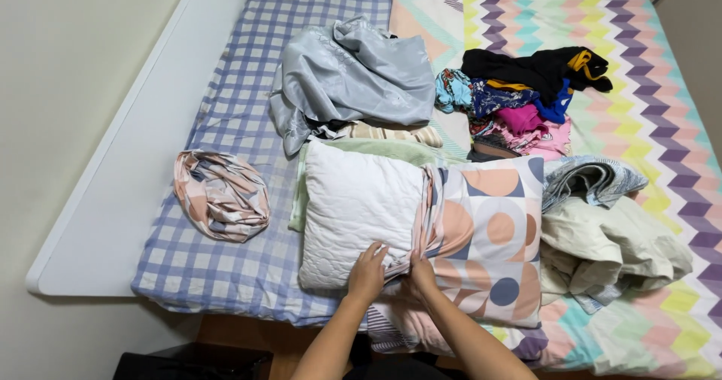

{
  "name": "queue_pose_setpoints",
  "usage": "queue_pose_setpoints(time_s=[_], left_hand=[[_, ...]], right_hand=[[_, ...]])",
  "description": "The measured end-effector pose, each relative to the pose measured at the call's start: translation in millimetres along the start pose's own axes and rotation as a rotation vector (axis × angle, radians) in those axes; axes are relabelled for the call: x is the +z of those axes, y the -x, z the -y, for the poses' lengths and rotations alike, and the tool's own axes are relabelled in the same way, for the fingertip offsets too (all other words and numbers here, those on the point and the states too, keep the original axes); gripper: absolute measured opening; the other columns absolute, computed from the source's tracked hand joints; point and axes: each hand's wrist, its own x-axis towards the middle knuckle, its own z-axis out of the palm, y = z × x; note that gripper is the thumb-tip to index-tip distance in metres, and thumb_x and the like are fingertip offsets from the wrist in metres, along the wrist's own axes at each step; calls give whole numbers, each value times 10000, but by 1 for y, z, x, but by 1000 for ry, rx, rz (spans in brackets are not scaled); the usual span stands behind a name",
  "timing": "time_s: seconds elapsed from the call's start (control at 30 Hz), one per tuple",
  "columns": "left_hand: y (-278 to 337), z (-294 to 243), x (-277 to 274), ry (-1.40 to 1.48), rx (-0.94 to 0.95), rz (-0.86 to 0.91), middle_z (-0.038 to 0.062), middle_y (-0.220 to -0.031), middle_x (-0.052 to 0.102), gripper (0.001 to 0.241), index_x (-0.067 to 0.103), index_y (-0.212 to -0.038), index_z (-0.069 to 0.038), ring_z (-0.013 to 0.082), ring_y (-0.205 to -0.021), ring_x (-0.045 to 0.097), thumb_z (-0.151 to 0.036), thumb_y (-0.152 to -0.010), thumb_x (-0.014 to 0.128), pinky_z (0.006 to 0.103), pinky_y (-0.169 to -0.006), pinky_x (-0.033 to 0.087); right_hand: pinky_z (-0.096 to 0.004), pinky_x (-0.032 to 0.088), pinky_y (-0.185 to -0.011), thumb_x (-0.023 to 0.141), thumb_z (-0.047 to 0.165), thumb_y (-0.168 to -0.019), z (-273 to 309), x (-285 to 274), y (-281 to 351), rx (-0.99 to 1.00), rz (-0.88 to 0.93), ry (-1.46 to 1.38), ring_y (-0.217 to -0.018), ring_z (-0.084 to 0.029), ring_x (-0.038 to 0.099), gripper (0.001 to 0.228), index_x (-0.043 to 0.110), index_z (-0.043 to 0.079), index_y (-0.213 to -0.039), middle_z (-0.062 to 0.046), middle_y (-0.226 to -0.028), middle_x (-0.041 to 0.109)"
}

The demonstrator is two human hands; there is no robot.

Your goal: The person removes a pillow from a patterned pillowcase, folds the case, and places it on the bed. They then pick up a second pillowcase, unfold it, and place a pillow inside it. The person folds the second pillowcase around the pillow and places it on a chair.

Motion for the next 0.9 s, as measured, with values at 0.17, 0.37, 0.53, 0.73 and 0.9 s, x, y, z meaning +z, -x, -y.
queue_pose_setpoints(time_s=[0.17, 0.37, 0.53, 0.73, 0.9], left_hand=[[-18, -18, -25, -100, 143, 104, 113, -1478, 484, 587, 560, -1370, -109, 365, -1141, 578, -53, -803, 699, 465, -898, 495], [-66, 25, 32, -211, 324, 77, 131, -1060, 630, 144, 650, -1014, -69, 345, -1021, 599, -54, -871, 638, 466, -885, 484], [-79, -9, 7, -73, 378, 23, 150, -903, 627, 59, 643, -864, -45, 364, -932, 576, -14, -834, 603, 475, -837, 472], [-107, -38, -25, -11, 364, -43, 146, -903, 637, 80, 648, -873, -46, 354, -921, 573, -5, -858, 582, 460, -849, 470], [-119, -56, -45, -31, 398, -42, 153, -912, 636, 64, 648, -891, -39, 357, -924, 580, -10, -876, 594, 458, -849, 478]], right_hand=[[-358, 550, -828, 470, 403, -1058, 34, 4, 5, -222, -71, 231, -933, -204, 662, 468, 558, 11, -1298, -135, -1093, 700], [-382, 507, -795, 734, 182, -915, 40, -2, -1, -350, 33, 189, -898, -227, 618, 521, 542, -73, -1328, -135, -1054, 677], [-397, 547, -783, 827, 113, -675, 22, -18, 11, -766, -163, 713, -918, -229, 656, 786, 412, -44, -1325, -109, -1107, 644], [-370, 571, -779, 837, 311, -878, -60, -69, -1, -485, -401, 1107, -809, -218, 700, 401, 620, 52, -1095, -119, -909, 730], [-348, 425, -628, 793, 243, -854, -28, 39, 103, -154, -185, 306, -760, -186, 618, 379, 575, 117, -1137, -50, -928, 676]])
